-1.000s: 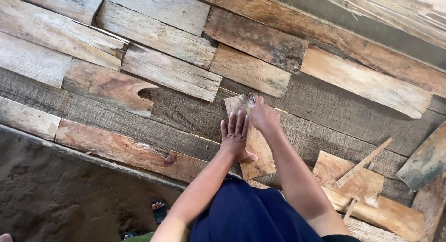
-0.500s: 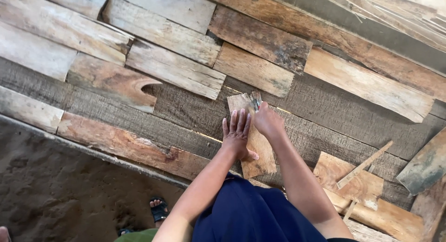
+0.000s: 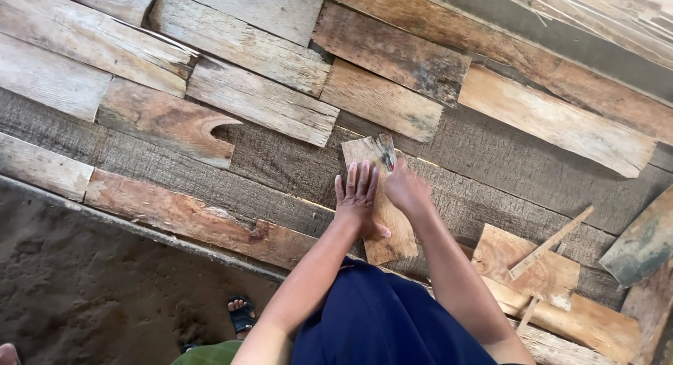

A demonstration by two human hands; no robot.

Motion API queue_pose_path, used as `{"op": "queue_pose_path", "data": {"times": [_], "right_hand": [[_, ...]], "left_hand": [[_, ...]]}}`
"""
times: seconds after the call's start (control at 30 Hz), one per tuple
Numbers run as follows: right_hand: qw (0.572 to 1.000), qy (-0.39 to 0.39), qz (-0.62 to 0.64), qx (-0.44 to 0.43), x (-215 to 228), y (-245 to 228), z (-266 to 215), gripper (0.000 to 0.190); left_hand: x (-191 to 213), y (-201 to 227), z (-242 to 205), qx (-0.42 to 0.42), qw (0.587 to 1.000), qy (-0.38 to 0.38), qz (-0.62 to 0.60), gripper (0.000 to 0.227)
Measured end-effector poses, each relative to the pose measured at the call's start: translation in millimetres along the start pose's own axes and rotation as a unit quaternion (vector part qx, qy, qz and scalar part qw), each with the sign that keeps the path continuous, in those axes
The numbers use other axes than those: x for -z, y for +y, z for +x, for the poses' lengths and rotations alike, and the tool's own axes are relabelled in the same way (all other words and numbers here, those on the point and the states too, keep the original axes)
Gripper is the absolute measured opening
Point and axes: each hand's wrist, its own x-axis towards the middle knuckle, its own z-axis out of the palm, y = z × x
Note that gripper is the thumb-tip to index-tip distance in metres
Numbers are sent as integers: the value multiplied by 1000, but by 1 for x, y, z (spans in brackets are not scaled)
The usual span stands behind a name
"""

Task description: Trimming and arranging wood veneer pieces on a wooden surface using a utility knife.

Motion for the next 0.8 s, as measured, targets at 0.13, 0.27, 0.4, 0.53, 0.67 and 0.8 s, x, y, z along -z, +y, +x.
{"op": "queue_pose_path", "data": {"times": [0.13,0.27,0.4,0.53,0.67,0.8], "right_hand": [[1000,2,-2,5,1,-1,-7,40],[999,-7,30,9,4,0,-20,42],[1000,-11,23,1,3,0,-26,39],[1000,-10,28,8,3,2,-24,40],[1000,-5,19,13,-6,11,-20,39],[1000,-14,7,3,-6,10,-30,39]], "left_hand": [[-1,-1,1,4,1000,-5,4,153],[5,1,-1,6,1000,-13,0,153],[-11,-3,7,-1,1000,-12,0,154],[-9,-3,12,7,1000,-7,3,155],[-13,-4,10,8,1000,-9,3,154],[-21,-10,17,5,1000,-2,-6,153]]}}
